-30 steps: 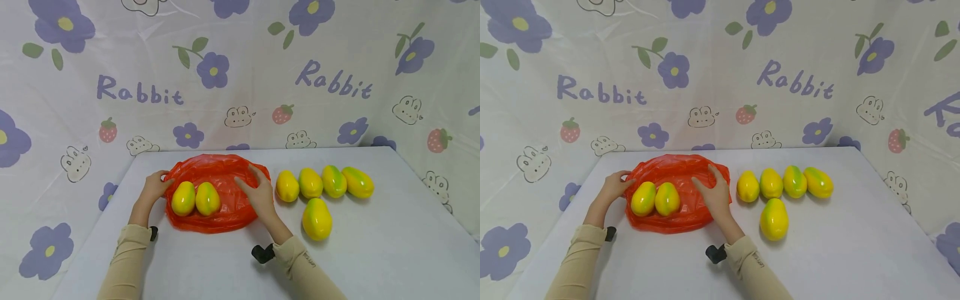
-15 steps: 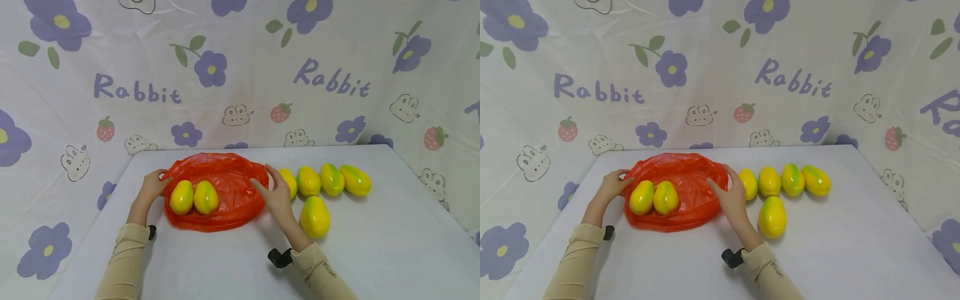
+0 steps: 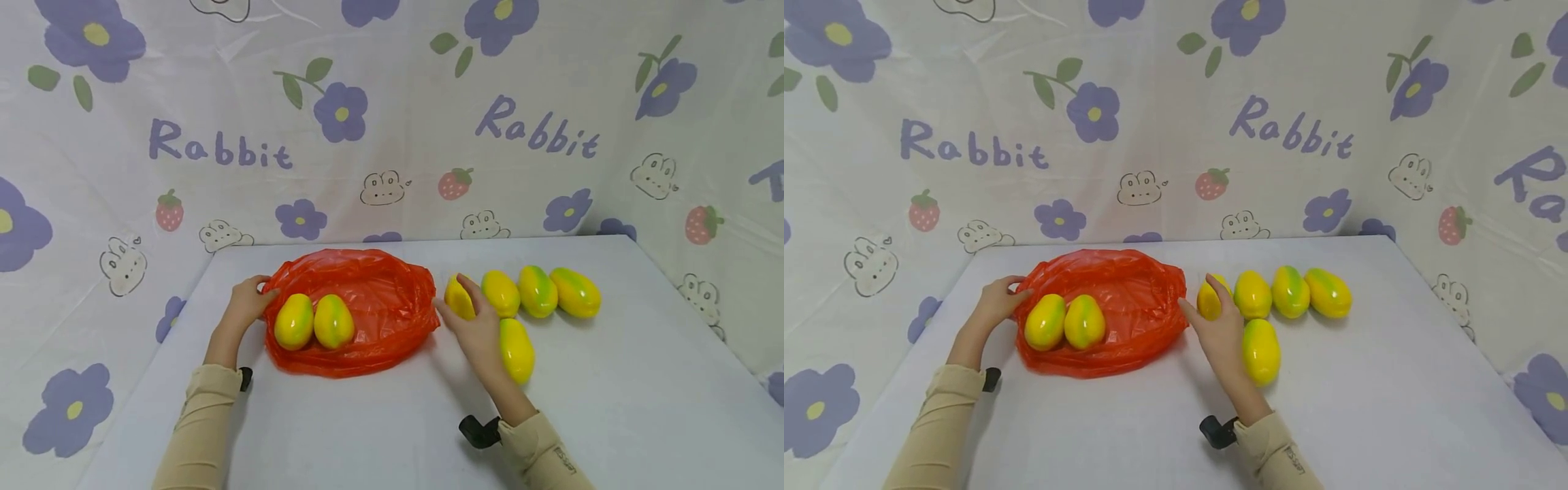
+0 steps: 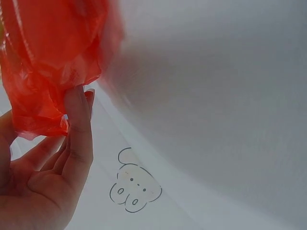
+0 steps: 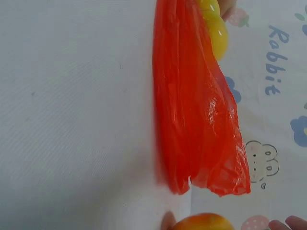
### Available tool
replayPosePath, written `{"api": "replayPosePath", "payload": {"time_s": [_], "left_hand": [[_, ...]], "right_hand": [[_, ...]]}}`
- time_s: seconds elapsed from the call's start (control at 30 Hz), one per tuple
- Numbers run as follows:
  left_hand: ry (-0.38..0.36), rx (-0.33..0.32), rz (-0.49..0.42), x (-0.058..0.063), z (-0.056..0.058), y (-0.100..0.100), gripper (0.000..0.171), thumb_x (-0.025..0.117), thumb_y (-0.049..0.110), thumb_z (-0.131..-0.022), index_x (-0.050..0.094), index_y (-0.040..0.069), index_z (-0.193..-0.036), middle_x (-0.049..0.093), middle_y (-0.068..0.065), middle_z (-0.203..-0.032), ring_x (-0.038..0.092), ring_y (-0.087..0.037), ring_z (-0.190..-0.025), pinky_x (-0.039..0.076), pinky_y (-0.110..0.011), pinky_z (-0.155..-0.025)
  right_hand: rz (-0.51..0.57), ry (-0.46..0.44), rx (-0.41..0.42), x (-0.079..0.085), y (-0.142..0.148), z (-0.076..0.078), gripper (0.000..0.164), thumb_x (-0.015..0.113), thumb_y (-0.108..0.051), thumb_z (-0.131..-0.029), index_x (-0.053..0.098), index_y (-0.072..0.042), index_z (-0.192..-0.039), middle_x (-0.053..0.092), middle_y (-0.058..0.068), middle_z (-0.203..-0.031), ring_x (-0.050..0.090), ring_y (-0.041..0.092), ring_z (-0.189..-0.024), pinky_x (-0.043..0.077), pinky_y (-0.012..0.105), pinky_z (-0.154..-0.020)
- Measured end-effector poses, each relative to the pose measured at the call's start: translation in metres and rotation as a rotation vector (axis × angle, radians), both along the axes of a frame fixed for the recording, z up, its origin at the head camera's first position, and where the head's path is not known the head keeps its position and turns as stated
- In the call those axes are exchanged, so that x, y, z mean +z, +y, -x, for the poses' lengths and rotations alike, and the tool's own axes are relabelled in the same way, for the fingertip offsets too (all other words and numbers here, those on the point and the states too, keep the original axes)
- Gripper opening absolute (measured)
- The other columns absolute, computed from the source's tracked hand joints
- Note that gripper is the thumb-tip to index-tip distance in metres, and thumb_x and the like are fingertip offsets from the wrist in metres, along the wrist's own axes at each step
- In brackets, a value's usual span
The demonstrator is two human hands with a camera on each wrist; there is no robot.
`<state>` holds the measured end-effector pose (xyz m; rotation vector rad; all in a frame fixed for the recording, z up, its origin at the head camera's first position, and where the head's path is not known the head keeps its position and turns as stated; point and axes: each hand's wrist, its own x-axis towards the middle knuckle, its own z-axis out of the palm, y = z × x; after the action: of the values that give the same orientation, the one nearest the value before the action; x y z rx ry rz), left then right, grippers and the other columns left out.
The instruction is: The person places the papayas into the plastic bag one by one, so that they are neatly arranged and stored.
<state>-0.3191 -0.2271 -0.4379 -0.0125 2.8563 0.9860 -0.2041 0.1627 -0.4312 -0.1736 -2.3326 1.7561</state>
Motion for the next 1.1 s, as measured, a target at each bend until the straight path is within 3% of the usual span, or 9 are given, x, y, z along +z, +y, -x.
{"api": "replayPosePath", "payload": {"time_s": [0.43,0.77,1.1], "left_hand": [[-0.017,0.002,0.006,0.001,0.001,0.001,0.054,0.05,0.026,-0.1,0.038,-0.003,-0.145,0.055,-0.029,-0.124,0.063,-0.023,-0.078,0.059,-0.026,-0.065],[-0.016,0.005,0.002,0.003,0.0,0.003,0.055,0.051,0.026,-0.1,0.038,-0.003,-0.145,0.055,-0.029,-0.125,0.063,-0.025,-0.083,0.06,-0.028,-0.068],[-0.006,0.003,-0.001,0.005,-0.003,0.004,0.054,0.051,0.025,-0.1,0.038,-0.004,-0.144,0.056,-0.03,-0.123,0.064,-0.026,-0.084,0.06,-0.03,-0.07]], "right_hand": [[0.041,0.015,-0.06,0.0,0.028,-0.016,0.071,0.071,-0.04,-0.087,0.041,-0.016,-0.148,0.038,0.001,-0.156,0.024,0.019,-0.15,0.021,0.045,-0.124],[-0.018,-0.032,-0.158,-0.001,0.052,-0.026,0.075,0.071,-0.043,-0.086,0.04,-0.016,-0.149,0.037,0.004,-0.157,0.025,0.028,-0.15,0.019,0.049,-0.123],[-0.028,-0.033,-0.203,-0.017,0.066,-0.03,0.075,0.073,-0.038,-0.087,0.04,-0.011,-0.149,0.039,0.01,-0.155,0.026,0.028,-0.149,0.02,0.046,-0.123]]}}
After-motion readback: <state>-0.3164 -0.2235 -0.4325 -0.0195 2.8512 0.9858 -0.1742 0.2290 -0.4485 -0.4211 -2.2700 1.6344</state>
